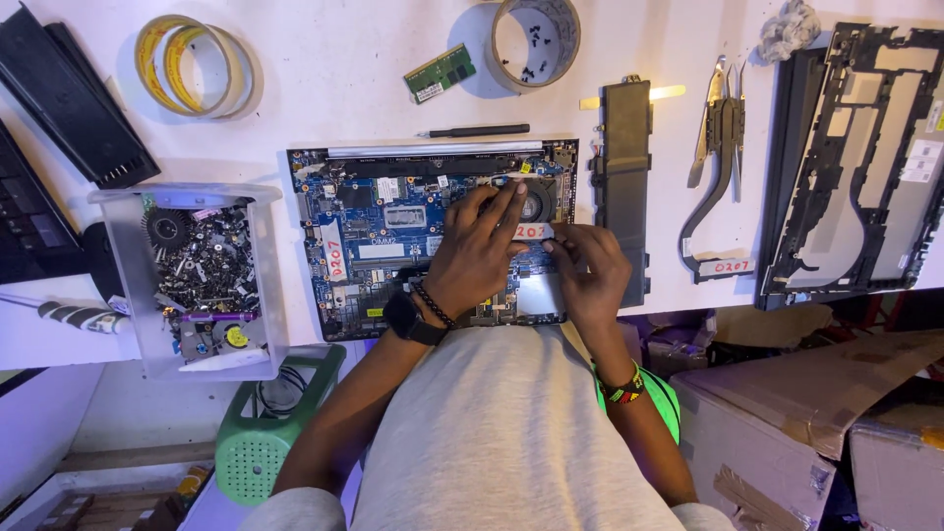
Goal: Installing a cooling fan and connecting internal cables on a laptop motherboard during a repair.
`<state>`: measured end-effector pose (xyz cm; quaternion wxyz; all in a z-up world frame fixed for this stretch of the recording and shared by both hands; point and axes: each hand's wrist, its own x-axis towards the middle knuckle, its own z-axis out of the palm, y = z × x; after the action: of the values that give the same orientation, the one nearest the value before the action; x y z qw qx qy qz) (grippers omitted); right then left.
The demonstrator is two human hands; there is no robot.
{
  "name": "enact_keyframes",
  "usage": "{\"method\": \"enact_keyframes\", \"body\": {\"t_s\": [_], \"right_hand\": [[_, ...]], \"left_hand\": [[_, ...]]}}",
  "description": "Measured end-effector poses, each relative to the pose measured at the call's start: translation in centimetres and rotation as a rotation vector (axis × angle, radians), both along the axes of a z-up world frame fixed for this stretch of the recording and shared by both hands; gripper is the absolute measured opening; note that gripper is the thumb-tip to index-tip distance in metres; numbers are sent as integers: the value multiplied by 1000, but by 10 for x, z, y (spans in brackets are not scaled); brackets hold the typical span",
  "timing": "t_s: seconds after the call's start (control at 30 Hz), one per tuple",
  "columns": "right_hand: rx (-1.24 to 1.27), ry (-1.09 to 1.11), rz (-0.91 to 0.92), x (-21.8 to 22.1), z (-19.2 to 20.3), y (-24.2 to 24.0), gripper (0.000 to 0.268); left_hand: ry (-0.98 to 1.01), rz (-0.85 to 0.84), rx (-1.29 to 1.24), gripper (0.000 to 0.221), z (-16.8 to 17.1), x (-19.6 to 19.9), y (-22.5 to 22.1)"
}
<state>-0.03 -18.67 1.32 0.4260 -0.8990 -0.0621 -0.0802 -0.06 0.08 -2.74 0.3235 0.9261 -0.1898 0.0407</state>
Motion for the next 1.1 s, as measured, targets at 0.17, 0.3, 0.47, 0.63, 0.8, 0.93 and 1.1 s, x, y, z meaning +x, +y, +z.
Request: {"method": "enact_keyframes", "body": {"t_s": [0.17, 0.3, 0.47, 0.63, 0.8, 0.93, 1.1], "right_hand": [[-15, -5, 4, 0, -5, -3, 22], [-25, 21, 11, 1, -2, -4, 17], [2, 64, 27, 4, 0, -10, 25], [-26, 111, 62, 5, -4, -19, 24], [69, 204, 42, 7, -4, -21, 24], [145, 213, 24, 1, -3, -21, 24], [225, 183, -33, -5, -6, -31, 21]], "left_hand": [[58, -7, -28, 73, -9, 2, -1], [108, 18, -56, 78, -11, 3, -3], [85, 38, -76, 74, -8, 3, -2], [82, 34, -62, 67, -6, 2, -6], [60, 79, -79, 69, -4, 4, -10], [43, 106, -70, 69, -1, -1, -12], [32, 121, -70, 73, -1, 1, -12]]}}
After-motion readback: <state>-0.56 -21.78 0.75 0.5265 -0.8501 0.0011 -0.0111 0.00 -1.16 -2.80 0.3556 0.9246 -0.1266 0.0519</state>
